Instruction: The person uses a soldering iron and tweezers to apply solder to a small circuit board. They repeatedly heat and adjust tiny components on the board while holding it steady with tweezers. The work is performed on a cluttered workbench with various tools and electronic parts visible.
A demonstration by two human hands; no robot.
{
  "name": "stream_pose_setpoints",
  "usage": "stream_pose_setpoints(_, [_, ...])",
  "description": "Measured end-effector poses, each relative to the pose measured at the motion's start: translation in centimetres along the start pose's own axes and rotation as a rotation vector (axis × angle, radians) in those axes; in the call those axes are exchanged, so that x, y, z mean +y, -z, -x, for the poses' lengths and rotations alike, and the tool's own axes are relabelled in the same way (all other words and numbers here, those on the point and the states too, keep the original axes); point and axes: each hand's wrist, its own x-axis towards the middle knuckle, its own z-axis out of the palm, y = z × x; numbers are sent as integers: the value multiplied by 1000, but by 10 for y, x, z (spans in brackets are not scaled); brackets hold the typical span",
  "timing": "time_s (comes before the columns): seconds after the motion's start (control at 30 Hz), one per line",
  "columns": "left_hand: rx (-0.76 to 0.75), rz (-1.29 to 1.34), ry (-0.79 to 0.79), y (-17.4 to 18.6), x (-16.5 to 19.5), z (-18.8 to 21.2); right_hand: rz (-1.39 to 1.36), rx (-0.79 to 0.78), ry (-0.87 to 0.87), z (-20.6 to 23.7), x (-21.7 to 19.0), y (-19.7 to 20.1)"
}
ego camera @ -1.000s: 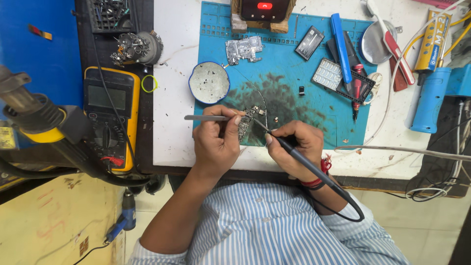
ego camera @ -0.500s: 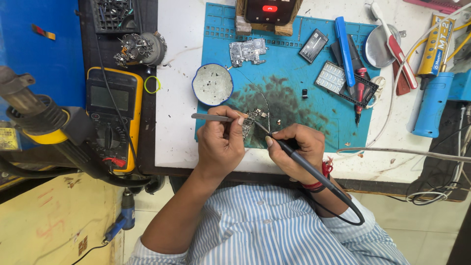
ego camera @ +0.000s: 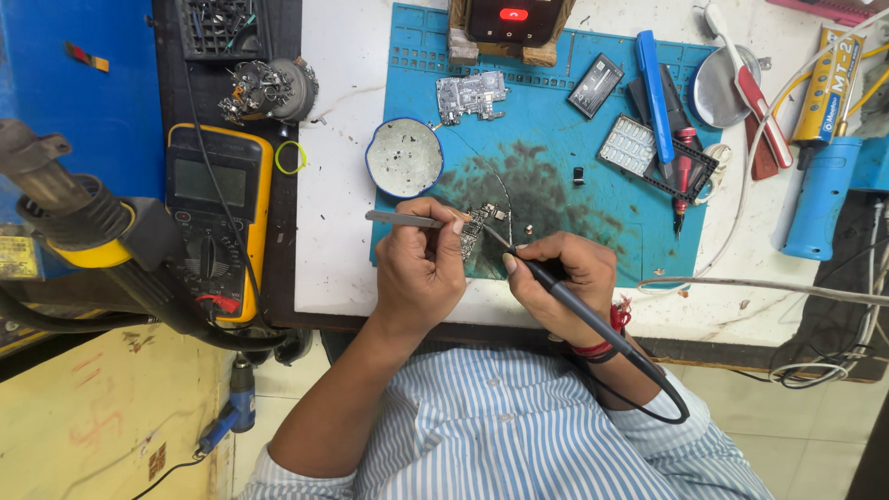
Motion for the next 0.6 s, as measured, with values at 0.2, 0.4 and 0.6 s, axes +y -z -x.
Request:
stream_pose_setpoints(0.2, [0,3,-7,0,0,0,10,-5,-8,-1,-1,0])
stream_pose_setpoints(0.4, [-1,-9,-5,0,0,0,-4,-7,-22,-1,-1,1])
stream_pose_setpoints(0.6, [-1,-21,-15,0,0,-1,-4,-6,-22,0,2,0])
